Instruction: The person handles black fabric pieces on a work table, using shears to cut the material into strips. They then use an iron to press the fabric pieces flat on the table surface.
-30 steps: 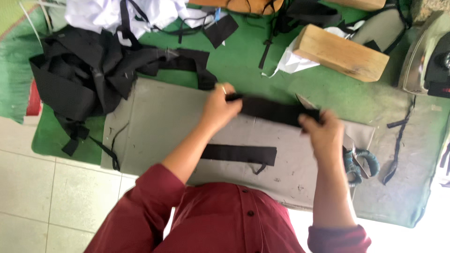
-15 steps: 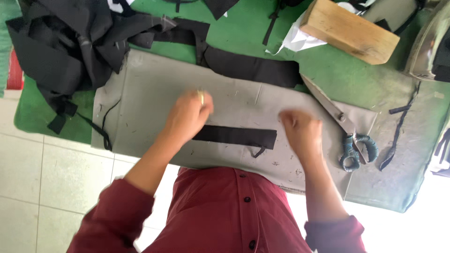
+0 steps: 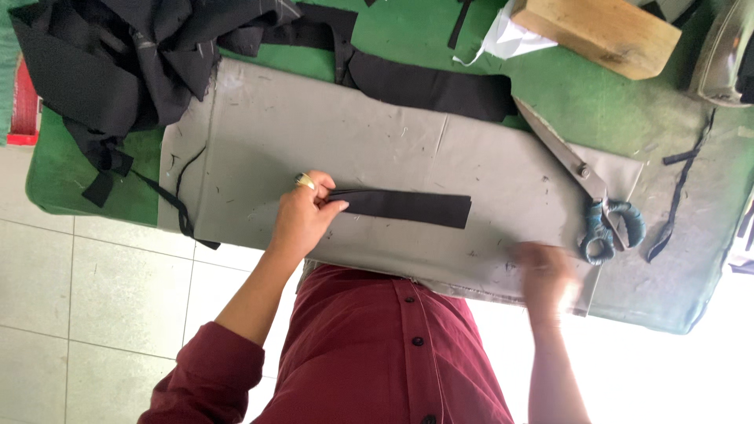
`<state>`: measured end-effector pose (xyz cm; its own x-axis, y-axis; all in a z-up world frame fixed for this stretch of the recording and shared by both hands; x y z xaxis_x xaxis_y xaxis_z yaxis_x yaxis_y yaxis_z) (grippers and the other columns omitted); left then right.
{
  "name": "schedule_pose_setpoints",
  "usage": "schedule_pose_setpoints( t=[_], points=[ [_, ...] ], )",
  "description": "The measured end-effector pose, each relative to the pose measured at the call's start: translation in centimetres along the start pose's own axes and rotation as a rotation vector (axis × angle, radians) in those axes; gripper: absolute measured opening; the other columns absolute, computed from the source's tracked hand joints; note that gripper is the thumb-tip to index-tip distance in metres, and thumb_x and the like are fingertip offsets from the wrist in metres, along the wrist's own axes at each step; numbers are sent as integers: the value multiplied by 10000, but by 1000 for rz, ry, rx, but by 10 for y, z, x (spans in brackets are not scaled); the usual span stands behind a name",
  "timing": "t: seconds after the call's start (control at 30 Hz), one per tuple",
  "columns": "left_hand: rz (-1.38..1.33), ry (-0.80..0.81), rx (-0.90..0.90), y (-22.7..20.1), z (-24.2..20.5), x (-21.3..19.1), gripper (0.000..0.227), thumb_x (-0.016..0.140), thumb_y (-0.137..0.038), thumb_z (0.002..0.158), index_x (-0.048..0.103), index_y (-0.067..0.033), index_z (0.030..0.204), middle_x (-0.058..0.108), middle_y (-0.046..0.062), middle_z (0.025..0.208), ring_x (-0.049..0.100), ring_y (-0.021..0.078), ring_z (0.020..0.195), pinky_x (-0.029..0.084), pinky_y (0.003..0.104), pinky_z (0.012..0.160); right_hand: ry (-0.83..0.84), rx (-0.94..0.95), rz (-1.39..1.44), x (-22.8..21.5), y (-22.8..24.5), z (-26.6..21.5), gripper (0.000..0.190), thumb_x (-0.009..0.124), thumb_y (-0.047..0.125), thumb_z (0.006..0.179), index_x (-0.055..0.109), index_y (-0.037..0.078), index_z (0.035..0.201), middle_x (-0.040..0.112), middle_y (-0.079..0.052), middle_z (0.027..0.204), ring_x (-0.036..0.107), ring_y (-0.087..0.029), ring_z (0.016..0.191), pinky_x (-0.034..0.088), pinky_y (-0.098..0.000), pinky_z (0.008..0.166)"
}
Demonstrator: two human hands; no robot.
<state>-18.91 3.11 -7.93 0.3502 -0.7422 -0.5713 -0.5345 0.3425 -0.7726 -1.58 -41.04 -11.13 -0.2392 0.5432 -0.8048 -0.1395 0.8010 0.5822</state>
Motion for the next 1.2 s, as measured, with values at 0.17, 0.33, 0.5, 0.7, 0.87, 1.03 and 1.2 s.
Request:
schedule_pose_setpoints(
  t=[0.17, 0.33, 0.5, 0.7, 0.87, 1.03, 1.2],
  points=[
    [-5, -73, 28, 19, -3, 2, 264, 872, -157, 789, 702, -160, 990, 753, 65, 749, 746, 232, 688, 577, 305, 613, -226, -194, -330, -43, 39, 13, 415, 914, 217, 905, 737, 62, 1248, 548, -88, 1261, 573, -354, 1267, 475, -465, 1084],
    [114, -145, 157, -19, -14, -16, 97, 826, -105, 875, 780, -158, 943, 784, 53, 799, 766, 221, 695, 586, 273, 607, -120, -345, -109, 2, 140, 20, 299, 906, 101, 878, 789, 90, 1153, 663, -99, 1157, 681, -301, 1060, 552, -402, 933],
    [428, -633, 810, -41, -49, -17, 216, 883, -136, 850, 822, -145, 1057, 787, 123, 1137, 773, 257, 912, 628, 332, 732, -63, -616, 73, 40, 206, 9, 441, 910, 126, 780, 755, 85, 1191, 632, -213, 1244, 663, -411, 1105, 555, -429, 896],
    [227, -350, 940, -74, -96, -18, 212, 840, -40, 825, 805, -80, 1031, 783, 179, 1044, 760, 337, 946, 639, 417, 785, 63, -942, -70, 68, 240, -10, 671, 901, 289, 729, 687, 225, 1362, 559, -229, 1432, 519, -462, 1360, 422, -554, 1104],
    [152, -197, 823, -59, -112, -5, 145, 782, -67, 880, 792, -96, 1021, 789, 96, 931, 770, 256, 895, 641, 347, 760, 132, -983, -23, 81, 214, -9, 284, 853, 202, 720, 781, 251, 991, 632, -73, 1412, 533, -368, 1376, 422, -520, 1098],
    [-28, -215, 476, -53, -97, -19, 93, 776, -160, 913, 817, -157, 996, 764, 21, 747, 730, 218, 674, 606, 327, 626, 190, -920, -36, 48, 178, -7, 120, 799, 290, 840, 783, 315, 956, 773, 108, 913, 710, -132, 1113, 446, -385, 1076],
    [-504, -102, -29, -13, -64, -4, 198, 823, -57, 868, 780, -34, 1060, 793, 124, 854, 694, 128, 735, 583, 277, 684, 624, 88, 233, 10, 145, 6, 151, 862, 189, 828, 840, 60, 905, 809, -132, 740, 773, -224, 697, 617, -365, 732]
  ],
)
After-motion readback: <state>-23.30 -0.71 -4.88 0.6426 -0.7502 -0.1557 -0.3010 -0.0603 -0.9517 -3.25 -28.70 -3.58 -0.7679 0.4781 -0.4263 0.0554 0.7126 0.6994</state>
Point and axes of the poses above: each hand's wrist, its own z-axis towards the middle knuckle, its own x-axis out of the palm, y = z × x, the point moved 4 cm from there along z, towards the middle knuckle
